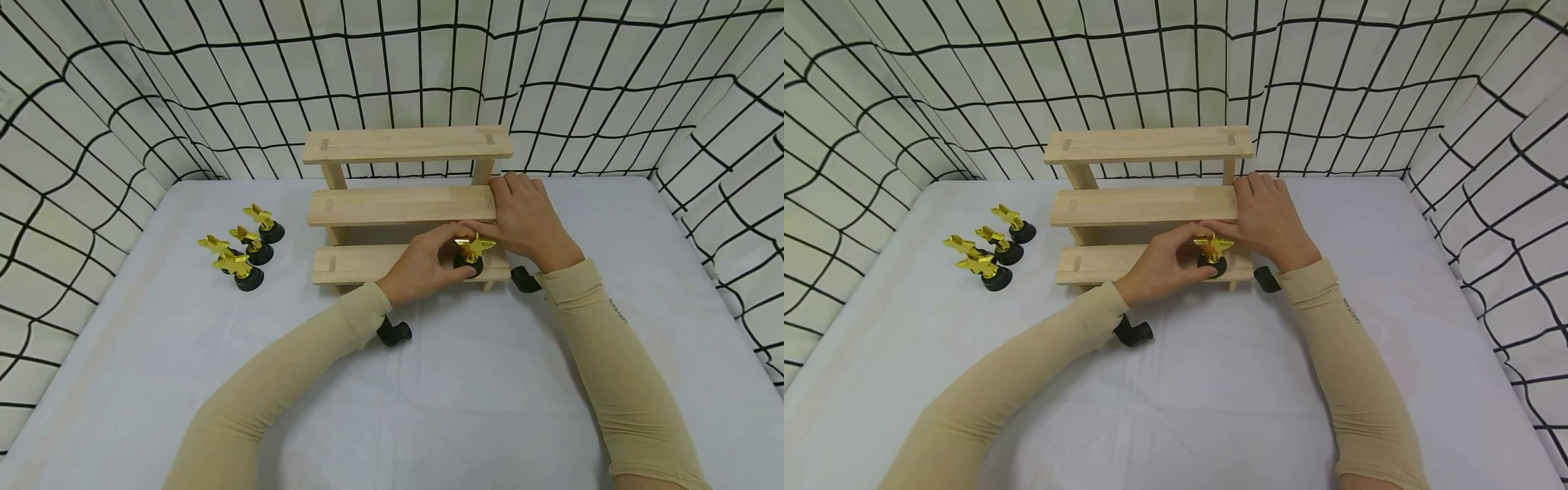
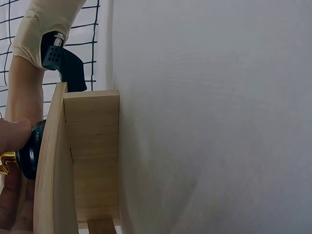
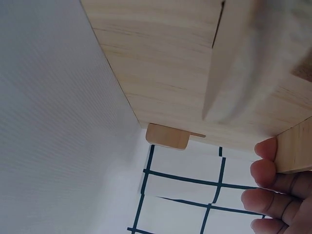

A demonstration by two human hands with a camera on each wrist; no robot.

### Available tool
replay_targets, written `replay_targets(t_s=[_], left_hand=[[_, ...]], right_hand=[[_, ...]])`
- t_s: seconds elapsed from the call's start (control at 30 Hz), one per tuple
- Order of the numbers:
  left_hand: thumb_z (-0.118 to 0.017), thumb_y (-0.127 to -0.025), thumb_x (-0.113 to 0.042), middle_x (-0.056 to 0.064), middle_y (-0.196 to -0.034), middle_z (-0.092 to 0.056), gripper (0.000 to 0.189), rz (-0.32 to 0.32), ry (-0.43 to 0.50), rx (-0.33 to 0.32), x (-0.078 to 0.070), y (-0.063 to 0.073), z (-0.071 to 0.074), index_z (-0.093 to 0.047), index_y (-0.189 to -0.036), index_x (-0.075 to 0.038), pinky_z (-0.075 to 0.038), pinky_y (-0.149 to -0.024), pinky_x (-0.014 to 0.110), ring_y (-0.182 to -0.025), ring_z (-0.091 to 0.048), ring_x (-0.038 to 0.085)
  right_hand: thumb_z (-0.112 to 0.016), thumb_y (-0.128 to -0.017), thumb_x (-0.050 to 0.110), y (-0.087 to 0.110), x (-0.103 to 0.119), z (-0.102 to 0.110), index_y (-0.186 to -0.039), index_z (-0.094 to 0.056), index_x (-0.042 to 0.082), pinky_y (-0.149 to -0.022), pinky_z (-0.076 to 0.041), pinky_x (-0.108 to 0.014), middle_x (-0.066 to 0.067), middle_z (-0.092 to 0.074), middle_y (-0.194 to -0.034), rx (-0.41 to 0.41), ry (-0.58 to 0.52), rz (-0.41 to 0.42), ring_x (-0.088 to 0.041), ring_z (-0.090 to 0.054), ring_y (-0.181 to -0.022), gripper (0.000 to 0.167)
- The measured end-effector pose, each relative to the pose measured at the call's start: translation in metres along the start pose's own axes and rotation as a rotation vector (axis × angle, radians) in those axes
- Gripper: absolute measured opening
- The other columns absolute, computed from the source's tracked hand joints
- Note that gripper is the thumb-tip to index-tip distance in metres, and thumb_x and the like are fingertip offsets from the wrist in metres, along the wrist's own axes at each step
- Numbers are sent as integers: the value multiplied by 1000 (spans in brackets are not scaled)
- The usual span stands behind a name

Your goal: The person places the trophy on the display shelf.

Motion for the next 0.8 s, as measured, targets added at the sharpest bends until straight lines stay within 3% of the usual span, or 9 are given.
replay_targets(t_s=[0.53,0.8], left_hand=[[-83,-89,-18,7,-134,-66,54,8,-46,-5,0,0,2,-58,-136,-10,-57,-104,27,-118,-70,21],[-84,-88,-21,4,-136,-63,57,-7,-30,11,0,4,6,-56,-137,-12,-54,-109,30,-123,-65,17]], right_hand=[[-9,-84,95,-1,2,3,-104,-57,-10,-67,-43,-49,-20,-55,-83,-39,-4,25,-37,-54,-77,117],[-7,-79,98,-2,0,0,-105,-57,-9,-70,-44,-49,-20,-56,-84,36,-15,-9,-38,-55,-79,121]])
Point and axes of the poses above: each hand's wrist, its own y-axis away from the middle knuckle, its own z-axis out of the back of the hand, x = y × z, the point moved 9 cm from there along -y, towards the middle knuckle
